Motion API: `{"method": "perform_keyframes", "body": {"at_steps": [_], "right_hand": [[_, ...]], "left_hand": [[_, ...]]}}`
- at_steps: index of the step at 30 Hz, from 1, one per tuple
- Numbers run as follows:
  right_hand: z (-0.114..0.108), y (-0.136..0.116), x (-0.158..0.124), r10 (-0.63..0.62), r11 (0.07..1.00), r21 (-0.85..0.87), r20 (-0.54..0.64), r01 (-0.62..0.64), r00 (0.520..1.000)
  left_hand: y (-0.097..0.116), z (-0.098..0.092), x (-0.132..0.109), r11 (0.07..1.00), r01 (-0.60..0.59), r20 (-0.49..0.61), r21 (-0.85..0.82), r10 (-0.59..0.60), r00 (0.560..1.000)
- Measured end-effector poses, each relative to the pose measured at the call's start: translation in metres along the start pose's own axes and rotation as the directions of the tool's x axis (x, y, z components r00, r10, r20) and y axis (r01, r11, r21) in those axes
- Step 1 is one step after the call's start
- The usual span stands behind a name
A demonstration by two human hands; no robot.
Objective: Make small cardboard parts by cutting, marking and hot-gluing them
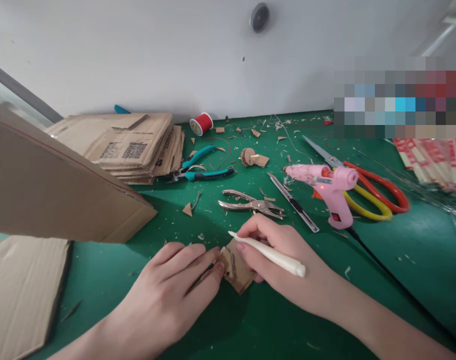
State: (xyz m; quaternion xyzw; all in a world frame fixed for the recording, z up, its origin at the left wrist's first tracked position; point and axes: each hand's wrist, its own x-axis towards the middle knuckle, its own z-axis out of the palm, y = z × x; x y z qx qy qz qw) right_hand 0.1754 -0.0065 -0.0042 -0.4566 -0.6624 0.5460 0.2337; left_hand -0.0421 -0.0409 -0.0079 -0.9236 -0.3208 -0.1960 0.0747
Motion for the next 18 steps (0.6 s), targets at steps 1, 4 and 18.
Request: {"method": "perform_keyframes", "body": {"at_steps": [1, 4, 18], "right_hand": [[0.0005, 0.0, 0.0002, 0.003, 1.0, -0.02, 0.0, -0.003, 1.0], [0.0014, -0.0003, -0.0003, 0.0, 0.999, -0.046, -0.006, 0.0, 1.0], [-0.003, -0.0032, -0.0047, -0.134, 0.987, -0.079, 0.039, 0.137, 0.99]], "left_hand": [[-0.0006, -0.0002, 0.0008, 1.0, -0.015, -0.003, -0.002, 0.015, 1.0], [-0.003, -0.0009, 0.0029, 0.999, -0.037, -0.006, -0.014, 0.037, 0.999], [-0.0018, -0.0018, 0.0038, 0.982, 0.15, 0.079, -0.116, -0.142, 0.987]]}}
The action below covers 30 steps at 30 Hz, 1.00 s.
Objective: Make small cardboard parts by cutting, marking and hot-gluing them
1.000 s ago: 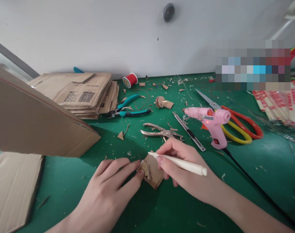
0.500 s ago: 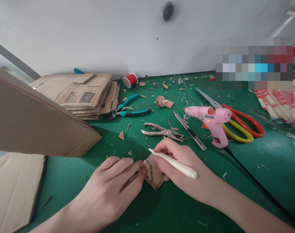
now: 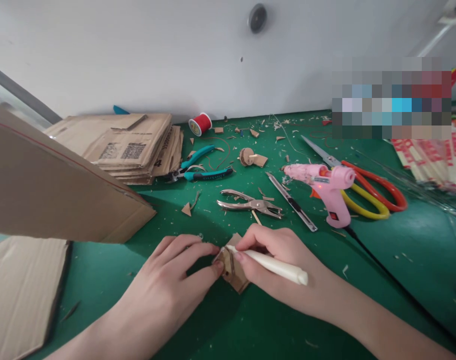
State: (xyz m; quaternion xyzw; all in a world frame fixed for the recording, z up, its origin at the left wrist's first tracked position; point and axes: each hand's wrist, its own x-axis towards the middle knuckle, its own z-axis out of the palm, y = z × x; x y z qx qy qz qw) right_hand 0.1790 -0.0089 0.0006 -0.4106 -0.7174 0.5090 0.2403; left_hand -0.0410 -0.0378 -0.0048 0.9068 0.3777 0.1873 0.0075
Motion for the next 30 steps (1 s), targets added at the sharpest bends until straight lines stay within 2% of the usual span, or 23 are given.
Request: {"method": "perform_keyframes", "body": {"at_steps": [5, 11, 16, 20, 26, 30], "right_hand": [[-0.0007, -0.0018, 0.0011, -0.013, 1.0, 0.003, 0.024, 0.013, 1.0], [-0.0019, -0.0031, 0.0018, -0.031, 0.999, -0.005, 0.055, 0.032, 0.998], [-0.0029, -0.0022, 0.002, -0.004, 1.0, -0.01, 0.031, 0.005, 0.999], [-0.0033, -0.001, 0.0008, -0.012, 1.0, -0.007, 0.039, 0.012, 0.999], [-0.0008, 0.0066, -0.0028, 0.101, 0.987, 0.134, -0.083, -0.09, 0.991], [0.001, 0.0037, -0.0035, 0.007, 1.0, 0.026, -0.026, -0.007, 1.0]], "left_hand": [[0.0012, 0.0026, -0.0015, 1.0, 0.005, -0.031, -0.008, -0.005, 1.0], [0.001, 0.0019, -0.0031, 1.0, -0.007, -0.013, -0.013, 0.007, 1.0], [0.0011, 0.0027, -0.0042, 0.999, -0.051, -0.036, 0.015, 0.051, 0.998], [0.0012, 0.0045, -0.0044, 1.0, -0.024, -0.069, -0.002, 0.024, 0.997], [0.0005, 0.0051, -0.0041, 0.999, -0.015, -0.059, -0.03, 0.014, 0.998], [0.0007, 0.0055, -0.0036, 0.999, -0.008, -0.061, -0.045, 0.005, 0.998]]}}
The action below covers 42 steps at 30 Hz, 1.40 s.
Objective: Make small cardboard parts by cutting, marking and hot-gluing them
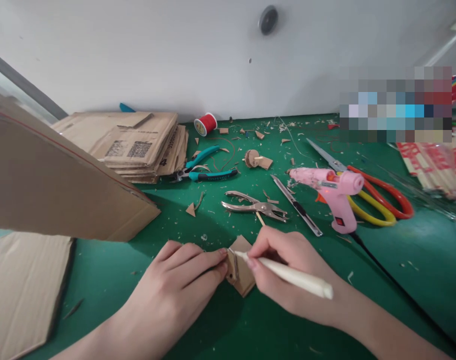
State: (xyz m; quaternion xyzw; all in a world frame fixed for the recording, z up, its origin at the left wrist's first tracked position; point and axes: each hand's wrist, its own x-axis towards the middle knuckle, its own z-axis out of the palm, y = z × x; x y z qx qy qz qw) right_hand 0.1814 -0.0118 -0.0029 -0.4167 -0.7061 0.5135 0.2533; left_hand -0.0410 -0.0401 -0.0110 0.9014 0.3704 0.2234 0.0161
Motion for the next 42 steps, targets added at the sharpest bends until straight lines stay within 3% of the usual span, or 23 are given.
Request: {"method": "perform_keyframes", "body": {"at_steps": [3, 6, 8, 9, 11, 14, 16, 19, 22, 28, 31, 36, 39, 42], "right_hand": [[0.004, -0.001, 0.0, -0.065, 0.997, -0.042, -0.015, 0.064, 0.998], [0.006, 0.002, 0.001, -0.108, 0.992, -0.089, -0.207, 0.091, 0.972], [0.003, 0.003, 0.001, -0.224, 0.948, -0.29, -0.317, 0.131, 0.921], [-0.001, 0.003, 0.001, -0.306, 0.885, -0.439, -0.299, 0.155, 0.904], [-0.01, 0.002, 0.001, -0.421, 0.65, -0.733, -0.128, 0.2, 0.898], [-0.027, 0.0, -0.002, -0.393, 0.274, -0.942, 0.077, 0.196, 0.917], [-0.034, 0.0, -0.004, -0.377, 0.133, -0.977, 0.108, 0.169, 0.92], [-0.037, -0.001, -0.009, -0.375, 0.032, -0.994, 0.087, 0.107, 0.923], [-0.031, -0.006, -0.015, -0.403, 0.041, -0.993, 0.083, 0.108, 0.911], [-0.009, -0.024, -0.024, -0.393, 0.143, -0.976, 0.097, 0.165, 0.914], [0.0, -0.028, -0.026, -0.385, 0.209, -0.956, 0.113, 0.206, 0.916], [0.003, -0.025, -0.026, -0.425, 0.192, -0.945, 0.162, 0.264, 0.89], [0.001, -0.023, -0.027, -0.402, 0.18, -0.94, 0.197, 0.289, 0.894], [-0.001, -0.021, -0.028, -0.375, 0.131, -0.953, 0.206, 0.272, 0.904]], "left_hand": [[0.0, 0.0, 0.0, 1.0, 0.005, -0.012, -0.018, -0.005, 1.0], [0.0, -0.002, -0.001, 1.0, 0.008, 0.015, -0.021, -0.008, 1.0], [0.001, -0.004, -0.001, 1.0, 0.014, 0.031, -0.012, -0.014, 0.999], [0.003, -0.005, -0.001, 1.0, 0.013, 0.03, -0.007, -0.013, 0.999], [0.006, -0.007, 0.0, 1.0, 0.011, 0.018, 0.0, -0.011, 1.0], [0.011, -0.008, 0.001, 0.998, 0.062, 0.021, -0.015, -0.062, 0.998], [0.015, -0.007, 0.002, 0.991, 0.126, 0.04, -0.036, -0.125, 0.991], [0.02, -0.008, 0.005, 0.972, 0.224, 0.096, -0.068, -0.217, 0.972], [0.026, -0.01, 0.008, 0.932, 0.339, 0.147, -0.127, -0.321, 0.936], [0.029, -0.014, 0.009, 0.81, 0.541, 0.198, -0.227, -0.506, 0.84], [0.025, -0.013, 0.008, 0.746, 0.583, 0.211, -0.321, -0.544, 0.812], [0.014, -0.016, 0.009, 0.653, 0.643, 0.261, -0.4, -0.591, 0.763], [0.009, -0.027, 0.01, 0.676, 0.658, 0.333, -0.332, -0.569, 0.752], [0.003, -0.04, 0.009, 0.707, 0.682, 0.41, -0.186, -0.575, 0.708]]}}
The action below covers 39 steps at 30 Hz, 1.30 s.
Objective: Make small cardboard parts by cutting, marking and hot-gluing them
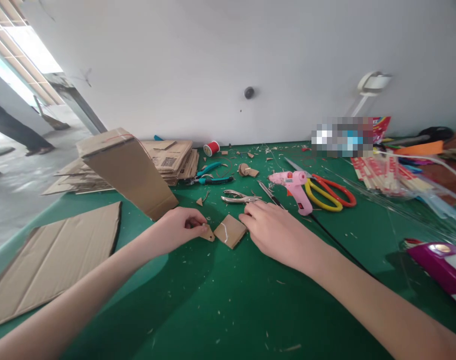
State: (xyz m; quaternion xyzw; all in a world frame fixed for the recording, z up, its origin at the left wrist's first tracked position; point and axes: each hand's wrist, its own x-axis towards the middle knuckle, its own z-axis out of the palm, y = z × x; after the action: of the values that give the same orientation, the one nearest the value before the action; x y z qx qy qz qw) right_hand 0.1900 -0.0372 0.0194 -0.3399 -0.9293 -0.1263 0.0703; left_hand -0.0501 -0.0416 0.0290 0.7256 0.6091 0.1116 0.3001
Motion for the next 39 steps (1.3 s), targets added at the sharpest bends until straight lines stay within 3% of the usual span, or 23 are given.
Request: {"method": "perform_keyframes", "body": {"at_steps": [2, 5, 8, 11, 15, 19, 21, 24, 27, 33, 36, 39], "right_hand": [[0.0, 0.001, 0.0, 0.041, 0.997, -0.059, 0.013, -0.04, 0.999], [0.0, 0.0, 0.002, 0.076, 0.99, -0.122, 0.026, -0.073, 0.997], [-0.002, -0.007, 0.003, 0.048, 0.983, -0.176, -0.004, -0.048, 0.999], [-0.011, -0.015, 0.005, -0.023, 0.977, -0.211, -0.07, 0.008, 0.997], [-0.028, -0.014, 0.007, -0.047, 0.977, -0.214, -0.148, 0.014, 0.988], [-0.029, 0.012, 0.014, -0.066, 0.993, -0.101, -0.094, 0.057, 0.993], [-0.023, 0.028, 0.02, -0.049, 0.999, 0.018, -0.06, 0.05, 0.997], [-0.011, 0.046, 0.03, -0.03, 0.99, 0.139, -0.012, 0.031, 0.999], [-0.002, 0.056, 0.037, -0.026, 0.991, 0.134, -0.004, 0.026, 1.0], [0.006, 0.063, 0.032, 0.017, 0.986, 0.166, 0.005, -0.017, 1.0], [0.003, 0.059, 0.026, 0.031, 0.986, 0.165, -0.046, -0.023, 0.998], [-0.009, 0.051, 0.017, 0.098, 0.974, 0.219, -0.149, -0.063, 0.984]], "left_hand": [[-0.002, -0.007, -0.002, 0.997, 0.029, 0.022, 0.071, -0.03, 0.999], [-0.002, -0.013, -0.004, 0.977, 0.012, -0.06, 0.214, 0.001, 0.998], [0.004, -0.012, -0.004, 0.949, -0.063, -0.148, 0.309, 0.113, 0.983], [0.014, -0.009, -0.002, 0.95, -0.116, -0.124, 0.291, 0.158, 0.98], [0.026, -0.007, -0.002, 0.907, -0.256, 0.042, 0.333, 0.258, 0.965], [0.027, -0.007, 0.001, 0.828, -0.418, 0.256, 0.373, 0.341, 0.905], [0.024, -0.006, 0.005, 0.802, -0.483, 0.302, 0.352, 0.391, 0.869], [0.018, -0.005, 0.011, 0.807, -0.525, 0.269, 0.27, 0.461, 0.846], [0.015, -0.002, 0.011, 0.825, -0.521, 0.223, 0.22, 0.477, 0.85], [0.02, 0.001, 0.001, 0.795, -0.54, 0.16, 0.275, 0.516, 0.842], [0.023, -0.001, -0.003, 0.822, -0.522, 0.105, 0.228, 0.513, 0.852], [0.022, -0.003, -0.002, 0.879, -0.476, -0.013, 0.019, 0.476, 0.879]]}}
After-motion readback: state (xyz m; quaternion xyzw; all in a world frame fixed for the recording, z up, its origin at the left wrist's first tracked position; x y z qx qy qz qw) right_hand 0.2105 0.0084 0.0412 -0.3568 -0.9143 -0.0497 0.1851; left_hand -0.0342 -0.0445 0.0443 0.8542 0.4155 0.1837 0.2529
